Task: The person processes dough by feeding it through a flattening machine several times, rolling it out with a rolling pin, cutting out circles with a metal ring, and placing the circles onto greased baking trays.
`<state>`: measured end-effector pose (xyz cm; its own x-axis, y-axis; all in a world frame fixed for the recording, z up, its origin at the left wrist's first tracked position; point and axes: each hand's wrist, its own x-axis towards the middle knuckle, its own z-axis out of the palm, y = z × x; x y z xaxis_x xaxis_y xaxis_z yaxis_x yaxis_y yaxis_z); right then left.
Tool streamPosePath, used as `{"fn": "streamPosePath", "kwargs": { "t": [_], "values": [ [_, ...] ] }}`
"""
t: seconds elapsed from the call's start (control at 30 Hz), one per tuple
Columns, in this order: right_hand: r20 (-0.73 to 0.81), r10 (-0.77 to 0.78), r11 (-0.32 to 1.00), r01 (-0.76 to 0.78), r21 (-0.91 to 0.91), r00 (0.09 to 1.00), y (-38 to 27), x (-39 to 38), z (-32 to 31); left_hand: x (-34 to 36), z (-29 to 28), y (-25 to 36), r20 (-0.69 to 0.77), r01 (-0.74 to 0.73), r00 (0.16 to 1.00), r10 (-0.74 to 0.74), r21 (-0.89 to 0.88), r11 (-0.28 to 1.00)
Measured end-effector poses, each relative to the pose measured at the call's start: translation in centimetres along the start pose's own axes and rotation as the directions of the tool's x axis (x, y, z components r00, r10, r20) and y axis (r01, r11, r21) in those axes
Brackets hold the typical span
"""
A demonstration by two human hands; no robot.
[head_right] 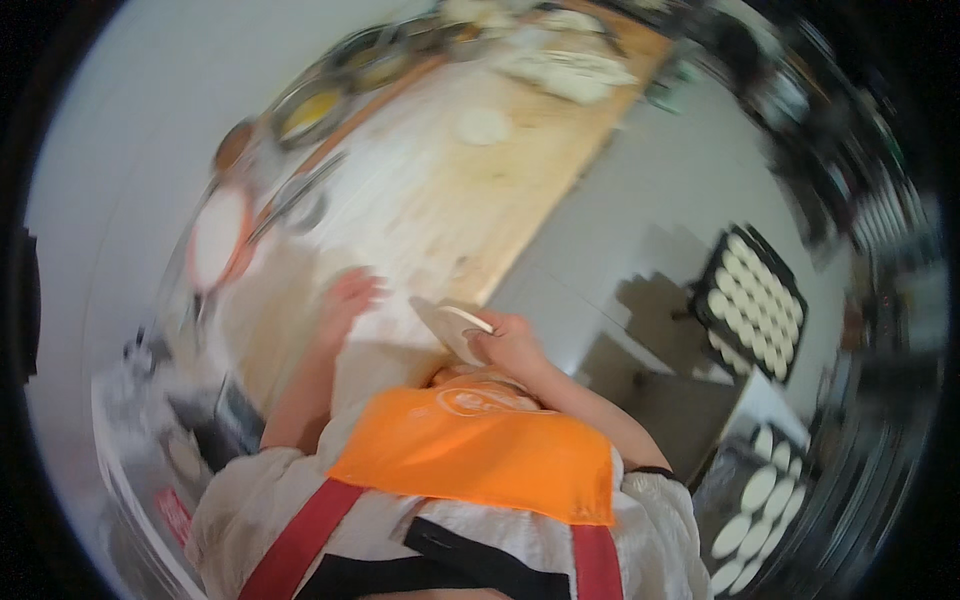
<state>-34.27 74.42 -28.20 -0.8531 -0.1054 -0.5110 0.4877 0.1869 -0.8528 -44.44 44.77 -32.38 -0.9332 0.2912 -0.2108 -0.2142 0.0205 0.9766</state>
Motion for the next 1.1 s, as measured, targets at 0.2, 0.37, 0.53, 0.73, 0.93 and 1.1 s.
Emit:
{"fn": "streamPosePath", "kwargs": {
  "t": [0.2, 0.37, 0.53, 0.73, 0.93, 1.1],
  "values": [
    [-0.636, 0.086, 0.996, -0.074, 0.045, 0.767, 10.0, -8.7, -9.3, 11.5, -20.9, -15.3, -0.266, 0.144, 0.947, -0.181, 0.852, -0.504],
    [-0.966, 0.211, 0.932, 0.267, 0.244, 0.148, 20.4, -26.9, -15.1, 12.0, -13.4, -7.2, -0.551, 0.472, 0.824, 0.13, 0.796, 0.378],
    [-0.7, 0.403, 0.914, 0.306, 0.267, -0.59, 33.7, -45.3, -12.9, 10.6, 1.7, 1.0, -0.322, 0.104, 0.944, 0.076, 0.506, 0.856],
    [-0.602, 0.079, 0.834, -0.278, 0.477, -0.795, 34.4, -50.8, -8.6, 5.9, 31.2, 3.0, 0.615, 0.014, 0.764, -0.194, 0.285, 0.958],
    [-0.875, -0.058, 0.792, -0.556, 0.253, -0.481, 36.3, -50.5, -9.3, -11.0, 57.0, 2.8, 0.875, 0.094, 0.337, -0.347, 0.335, 0.937],
    [-0.912, -0.142, 0.941, -0.338, -0.004, -0.385, 31.5, -48.0, -13.0, -14.6, 63.1, 3.6, 0.801, 0.033, 0.389, -0.456, 0.483, 0.875]
  ]
}}
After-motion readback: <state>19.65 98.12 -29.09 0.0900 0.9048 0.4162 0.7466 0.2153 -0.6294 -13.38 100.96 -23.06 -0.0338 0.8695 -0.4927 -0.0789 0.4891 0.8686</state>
